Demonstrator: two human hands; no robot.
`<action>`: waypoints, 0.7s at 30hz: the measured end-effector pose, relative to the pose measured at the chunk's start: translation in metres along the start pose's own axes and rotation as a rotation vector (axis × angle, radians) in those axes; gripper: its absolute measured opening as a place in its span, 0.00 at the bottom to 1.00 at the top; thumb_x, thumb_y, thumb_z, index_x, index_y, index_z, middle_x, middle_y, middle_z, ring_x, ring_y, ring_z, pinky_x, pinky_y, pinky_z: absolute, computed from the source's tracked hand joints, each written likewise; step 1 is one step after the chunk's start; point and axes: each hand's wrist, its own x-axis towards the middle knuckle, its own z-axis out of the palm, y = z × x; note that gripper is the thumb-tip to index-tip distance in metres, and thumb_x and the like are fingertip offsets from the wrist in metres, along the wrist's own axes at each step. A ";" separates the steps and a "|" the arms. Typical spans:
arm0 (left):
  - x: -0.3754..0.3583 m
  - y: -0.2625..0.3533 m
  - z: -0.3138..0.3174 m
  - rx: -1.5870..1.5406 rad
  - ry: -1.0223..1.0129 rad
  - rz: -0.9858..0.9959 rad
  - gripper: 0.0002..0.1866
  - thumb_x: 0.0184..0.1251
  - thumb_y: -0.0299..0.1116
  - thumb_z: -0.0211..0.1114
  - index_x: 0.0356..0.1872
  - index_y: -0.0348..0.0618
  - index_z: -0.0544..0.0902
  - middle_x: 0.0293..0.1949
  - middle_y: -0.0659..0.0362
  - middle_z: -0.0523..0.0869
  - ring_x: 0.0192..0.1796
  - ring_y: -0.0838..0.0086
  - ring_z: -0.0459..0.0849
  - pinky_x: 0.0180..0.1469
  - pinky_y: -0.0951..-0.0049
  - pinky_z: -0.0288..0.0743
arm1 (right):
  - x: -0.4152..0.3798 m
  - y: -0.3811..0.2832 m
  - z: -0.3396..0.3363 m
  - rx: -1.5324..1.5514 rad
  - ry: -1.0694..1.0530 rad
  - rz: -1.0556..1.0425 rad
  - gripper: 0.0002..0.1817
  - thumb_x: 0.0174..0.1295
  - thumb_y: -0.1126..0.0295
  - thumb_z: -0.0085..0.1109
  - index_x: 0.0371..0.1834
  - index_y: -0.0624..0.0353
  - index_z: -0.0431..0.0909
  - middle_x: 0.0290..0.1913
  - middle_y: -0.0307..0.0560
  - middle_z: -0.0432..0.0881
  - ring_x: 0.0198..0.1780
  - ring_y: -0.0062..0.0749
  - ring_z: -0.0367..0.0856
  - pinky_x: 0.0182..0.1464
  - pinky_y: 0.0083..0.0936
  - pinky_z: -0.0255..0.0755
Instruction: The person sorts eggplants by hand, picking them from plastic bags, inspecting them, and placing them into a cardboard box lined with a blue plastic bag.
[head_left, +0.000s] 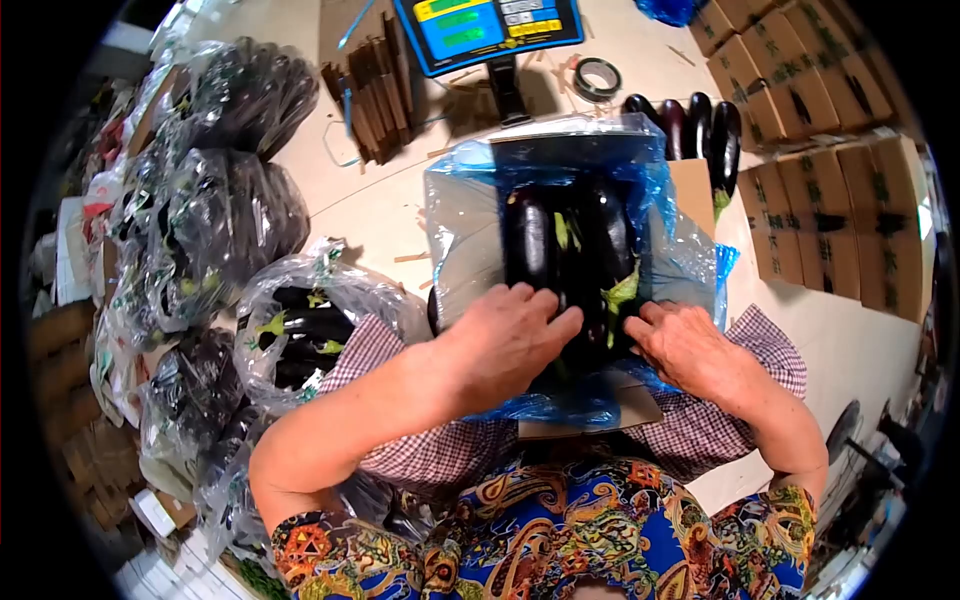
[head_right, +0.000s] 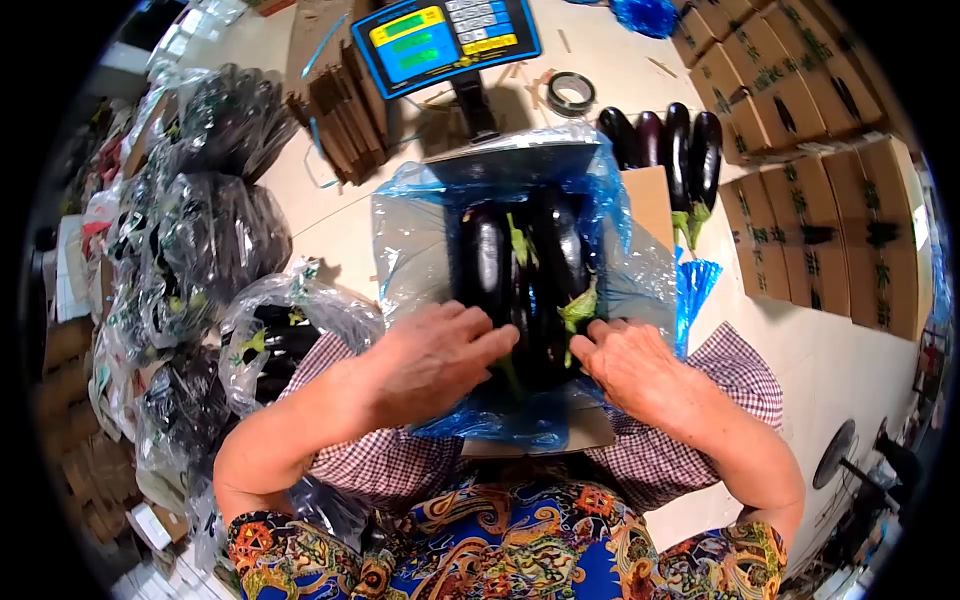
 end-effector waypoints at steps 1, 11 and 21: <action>-0.004 -0.002 -0.011 -0.016 0.056 -0.008 0.23 0.58 0.30 0.68 0.56 0.40 0.76 0.41 0.54 0.80 0.46 0.60 0.81 0.47 0.61 0.76 | 0.000 0.001 0.004 -0.004 -0.012 -0.007 0.14 0.50 0.80 0.62 0.41 0.63 0.76 0.38 0.55 0.80 0.40 0.51 0.84 0.38 0.42 0.78; -0.158 -0.083 -0.009 -0.521 0.404 -0.820 0.18 0.67 0.34 0.65 0.54 0.34 0.82 0.42 0.56 0.87 0.44 0.75 0.85 0.49 0.73 0.79 | 0.008 -0.008 0.005 -0.029 -0.063 -0.004 0.15 0.52 0.78 0.63 0.45 0.63 0.76 0.41 0.57 0.81 0.44 0.52 0.84 0.42 0.43 0.80; -0.317 -0.115 0.179 -0.412 0.603 -1.292 0.16 0.64 0.36 0.66 0.48 0.37 0.82 0.36 0.49 0.89 0.36 0.65 0.88 0.42 0.67 0.79 | 0.025 -0.013 0.013 0.029 -0.090 0.000 0.16 0.60 0.72 0.64 0.52 0.57 0.79 0.43 0.56 0.83 0.42 0.56 0.84 0.42 0.43 0.80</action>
